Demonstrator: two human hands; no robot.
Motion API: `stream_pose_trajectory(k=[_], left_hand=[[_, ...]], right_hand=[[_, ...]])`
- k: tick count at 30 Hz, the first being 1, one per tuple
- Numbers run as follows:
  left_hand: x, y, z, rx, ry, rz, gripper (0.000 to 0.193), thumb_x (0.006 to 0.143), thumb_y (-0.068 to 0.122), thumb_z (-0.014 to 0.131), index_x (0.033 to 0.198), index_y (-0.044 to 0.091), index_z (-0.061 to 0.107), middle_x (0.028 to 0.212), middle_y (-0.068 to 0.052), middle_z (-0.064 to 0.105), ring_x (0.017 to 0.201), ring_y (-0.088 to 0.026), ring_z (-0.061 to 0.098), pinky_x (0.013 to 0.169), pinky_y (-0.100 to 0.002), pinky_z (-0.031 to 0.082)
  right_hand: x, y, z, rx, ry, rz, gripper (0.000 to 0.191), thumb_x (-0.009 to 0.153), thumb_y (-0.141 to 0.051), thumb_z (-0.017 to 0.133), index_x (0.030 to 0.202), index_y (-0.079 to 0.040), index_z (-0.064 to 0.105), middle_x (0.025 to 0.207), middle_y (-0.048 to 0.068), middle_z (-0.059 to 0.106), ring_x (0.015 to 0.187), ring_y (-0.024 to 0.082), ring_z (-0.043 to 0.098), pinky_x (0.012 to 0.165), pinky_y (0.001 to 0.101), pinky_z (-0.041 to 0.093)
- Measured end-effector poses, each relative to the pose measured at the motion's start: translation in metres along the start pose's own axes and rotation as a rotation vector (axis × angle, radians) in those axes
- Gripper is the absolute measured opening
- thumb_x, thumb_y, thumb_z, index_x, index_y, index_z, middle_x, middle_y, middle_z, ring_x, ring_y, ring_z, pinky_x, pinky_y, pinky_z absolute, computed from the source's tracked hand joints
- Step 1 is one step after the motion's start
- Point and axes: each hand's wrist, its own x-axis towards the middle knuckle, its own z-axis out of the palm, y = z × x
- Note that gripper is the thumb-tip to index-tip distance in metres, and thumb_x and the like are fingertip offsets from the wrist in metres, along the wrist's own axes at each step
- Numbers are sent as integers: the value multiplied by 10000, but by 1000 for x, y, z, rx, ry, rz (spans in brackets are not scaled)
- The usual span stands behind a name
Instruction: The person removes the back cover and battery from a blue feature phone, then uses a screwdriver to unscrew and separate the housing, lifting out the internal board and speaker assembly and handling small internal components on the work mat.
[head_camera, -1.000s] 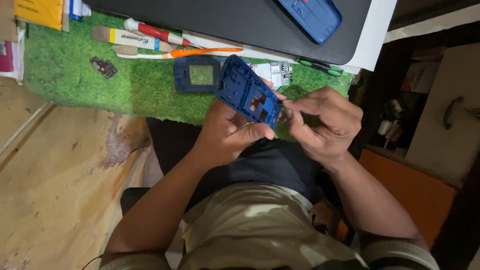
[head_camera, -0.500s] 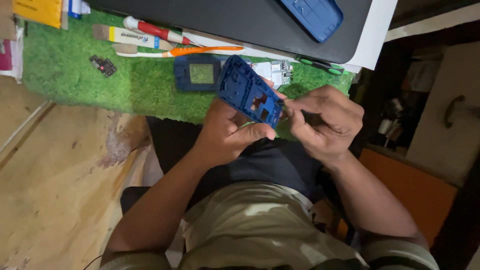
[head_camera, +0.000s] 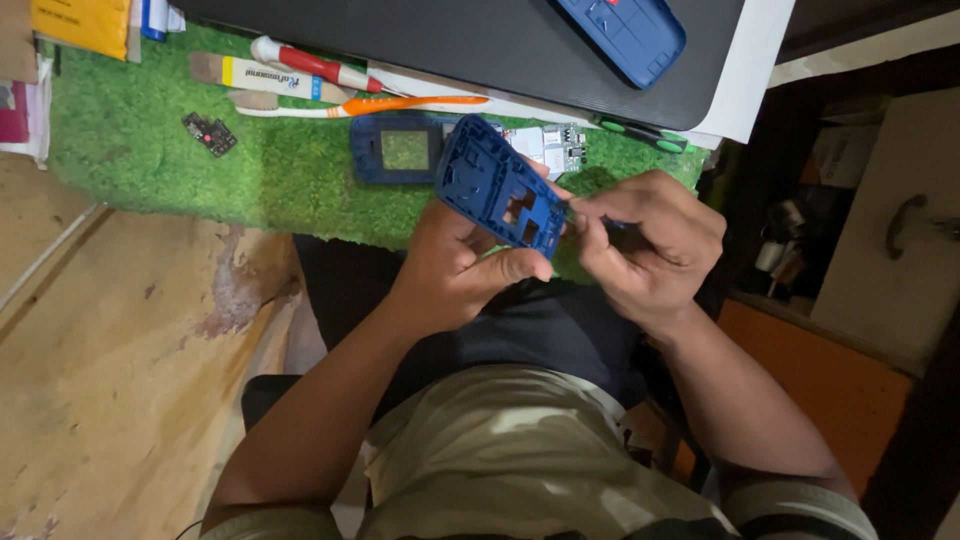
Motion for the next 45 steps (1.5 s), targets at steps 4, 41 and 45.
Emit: stream_pose_trajectory(k=[4,41,45], left_hand=[[0,-1,-1,-2,1,1,612,959,297,828,1412,27,517,1280,-74,675,1187,-163,677,1065,-337,567],[2,2,0,18,-3,13,617,972,267,811,1457,20,520,1318,-102,688,1212,-164,681,1057,-332,584],[1,3,-1,148,3,-1,636,946,290,811,1445,16,529,1293,-102,707,1172,-161,699,1056,-349,607]], right_hand=[[1,1,-1,22,-9,52,141,911,22,765,1052,27,757,918,107,711,768,152,681,694,242,529],[-1,3,1,-2,-16,74,68,925,11,789,943,20,723,874,79,683,708,127,654,626,233,506],[-1,4,2,-6,4,64,82,913,15,802,932,21,723,855,79,680,693,129,650,604,233,498]])
